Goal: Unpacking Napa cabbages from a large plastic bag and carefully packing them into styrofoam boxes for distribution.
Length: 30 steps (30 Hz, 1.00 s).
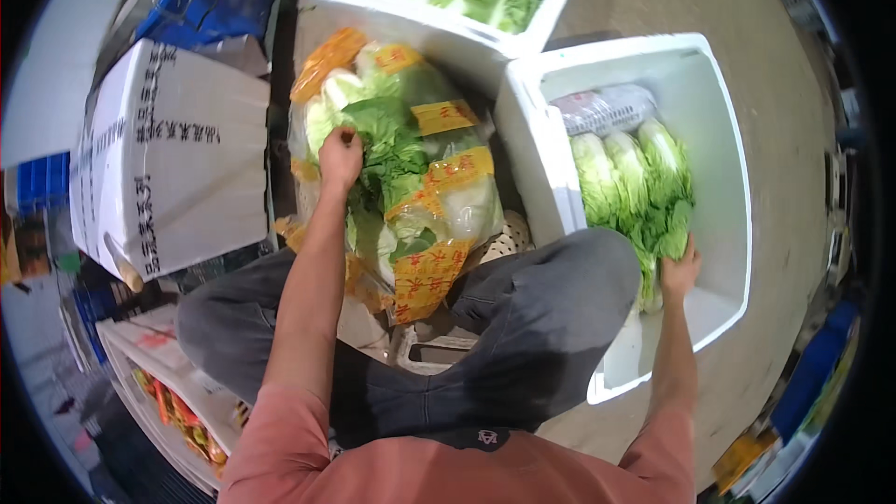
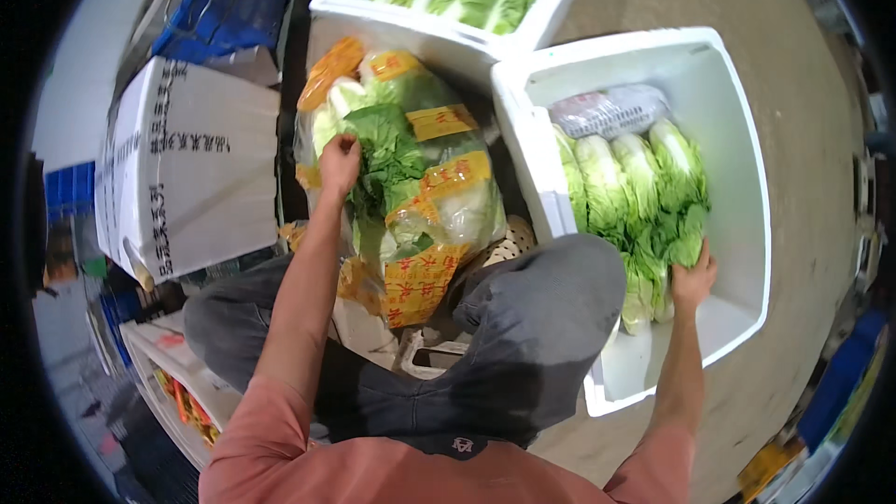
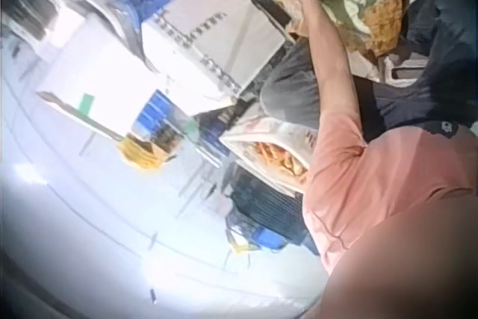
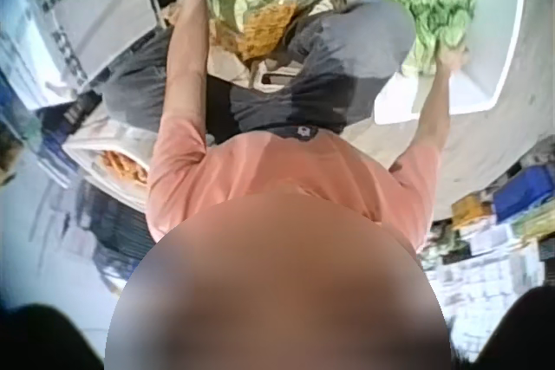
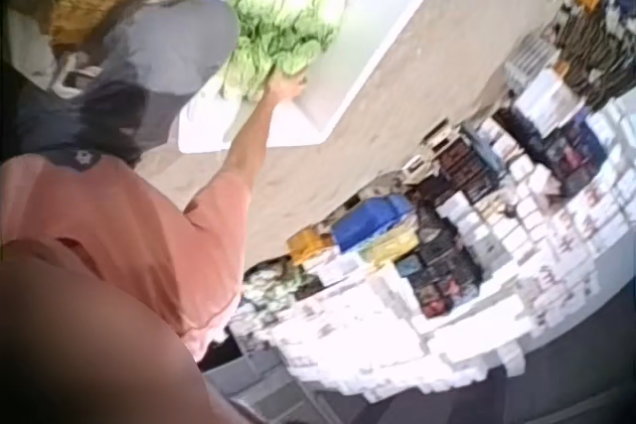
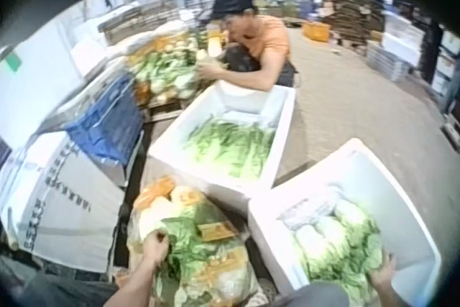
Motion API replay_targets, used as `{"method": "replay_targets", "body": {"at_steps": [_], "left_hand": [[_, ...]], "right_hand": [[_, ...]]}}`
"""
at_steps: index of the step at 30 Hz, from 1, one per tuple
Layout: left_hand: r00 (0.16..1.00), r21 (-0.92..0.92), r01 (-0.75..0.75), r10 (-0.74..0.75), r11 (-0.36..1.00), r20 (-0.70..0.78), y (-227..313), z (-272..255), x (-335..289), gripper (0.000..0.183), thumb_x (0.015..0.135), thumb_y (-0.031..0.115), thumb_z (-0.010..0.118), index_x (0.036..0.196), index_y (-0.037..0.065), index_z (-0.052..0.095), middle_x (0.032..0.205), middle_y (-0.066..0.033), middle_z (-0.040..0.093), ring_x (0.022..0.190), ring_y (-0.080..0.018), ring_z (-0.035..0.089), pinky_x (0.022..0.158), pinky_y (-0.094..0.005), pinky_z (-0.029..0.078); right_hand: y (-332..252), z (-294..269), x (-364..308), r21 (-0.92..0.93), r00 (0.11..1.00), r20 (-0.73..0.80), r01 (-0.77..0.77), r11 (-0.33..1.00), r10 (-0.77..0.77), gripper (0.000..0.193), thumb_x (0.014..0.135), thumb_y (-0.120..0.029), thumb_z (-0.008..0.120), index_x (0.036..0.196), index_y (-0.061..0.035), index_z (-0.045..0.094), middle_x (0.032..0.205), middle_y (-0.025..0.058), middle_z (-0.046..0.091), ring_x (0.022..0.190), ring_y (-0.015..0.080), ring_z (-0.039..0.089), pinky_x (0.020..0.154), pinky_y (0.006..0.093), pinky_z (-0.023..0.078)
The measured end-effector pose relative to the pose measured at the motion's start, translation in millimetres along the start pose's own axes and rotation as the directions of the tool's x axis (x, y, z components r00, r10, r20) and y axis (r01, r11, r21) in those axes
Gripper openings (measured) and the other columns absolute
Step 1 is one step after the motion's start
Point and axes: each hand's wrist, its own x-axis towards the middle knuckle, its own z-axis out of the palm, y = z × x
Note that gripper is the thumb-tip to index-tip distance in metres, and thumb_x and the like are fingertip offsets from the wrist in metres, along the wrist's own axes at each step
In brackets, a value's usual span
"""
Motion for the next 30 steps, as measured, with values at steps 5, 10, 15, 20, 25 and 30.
{"method": "replay_targets", "body": {"at_steps": [5, 10, 15, 20, 25, 30], "left_hand": [[0.969, 0.139, -0.094, 0.122, 0.986, -0.213, 1, -9, 27, 0.027, 0.084, 0.011, 0.059, 0.108, 0.000, 0.066, 0.100, -0.0218, 0.067, 0.095, -0.0383, 0.064, 0.087, -0.0460, 0.050], [0.998, 0.101, 0.052, -0.047, 0.994, -0.047, 7, -23, 86, 0.037, 0.080, 0.017, 0.061, 0.113, 0.002, 0.067, 0.114, -0.0257, 0.066, 0.107, -0.0418, 0.063, 0.090, -0.0474, 0.050], [0.890, 0.215, -0.395, 0.430, 0.893, -0.151, 24, -11, 50, 0.026, 0.086, 0.015, 0.064, 0.108, 0.000, 0.063, 0.097, -0.0210, 0.064, 0.095, -0.0390, 0.061, 0.088, -0.0463, 0.048], [0.941, 0.127, -0.151, 0.182, 0.980, -0.286, 1, 5, 5, 0.028, 0.090, 0.015, 0.059, 0.113, -0.002, 0.062, 0.108, -0.0233, 0.064, 0.104, -0.0393, 0.059, 0.094, -0.0471, 0.045], [0.933, 0.142, 0.115, -0.058, 0.983, -0.354, -59, -24, -7, 0.028, 0.087, 0.012, 0.059, 0.111, -0.003, 0.063, 0.107, -0.0229, 0.065, 0.102, -0.0395, 0.060, 0.093, -0.0465, 0.046], [0.942, 0.158, 0.018, 0.036, 0.987, -0.333, -55, -34, 23, 0.024, 0.089, 0.015, 0.058, 0.107, -0.001, 0.064, 0.105, -0.0222, 0.066, 0.101, -0.0392, 0.062, 0.090, -0.0469, 0.048]], "right_hand": [[-41, -11, -12, -0.139, 0.985, 0.128, -0.096, 0.986, 0.114, 0.088, 0.073, -0.031, 0.071, 0.153, -0.0258, 0.035, 0.147, 0.0177, 0.043, 0.133, 0.0400, 0.042, 0.112, 0.0462, 0.036], [21, -21, 13, 0.281, 0.929, 0.365, -0.056, 0.958, -0.053, 0.096, 0.077, -0.031, 0.068, 0.159, -0.0139, 0.023, 0.154, 0.0157, 0.033, 0.140, 0.0377, 0.034, 0.117, 0.0439, 0.028], [26, -25, 16, 0.711, 0.812, 0.580, -0.468, 0.524, -0.063, 0.076, 0.094, -0.042, 0.045, 0.160, -0.0138, 0.021, 0.160, 0.0124, 0.029, 0.144, 0.0289, 0.032, 0.119, 0.0376, 0.023], [39, -15, 26, 0.794, 0.795, 0.551, -0.408, 0.450, -0.251, 0.074, 0.100, -0.051, 0.042, 0.158, -0.0080, 0.025, 0.156, 0.0091, 0.038, 0.142, 0.0266, 0.038, 0.118, 0.0374, 0.026], [36, -17, 16, 0.827, 0.886, 0.443, -0.345, 0.444, -0.137, 0.074, 0.099, -0.057, 0.039, 0.156, -0.0095, 0.032, 0.159, 0.0094, 0.034, 0.146, 0.0259, 0.030, 0.121, 0.0385, 0.019], [7, -19, 18, 0.751, 0.869, 0.476, -0.481, 0.453, 0.136, 0.069, 0.101, -0.057, 0.037, 0.153, -0.0109, 0.039, 0.159, 0.0102, 0.035, 0.146, 0.0271, 0.029, 0.119, 0.0387, 0.019]]}}
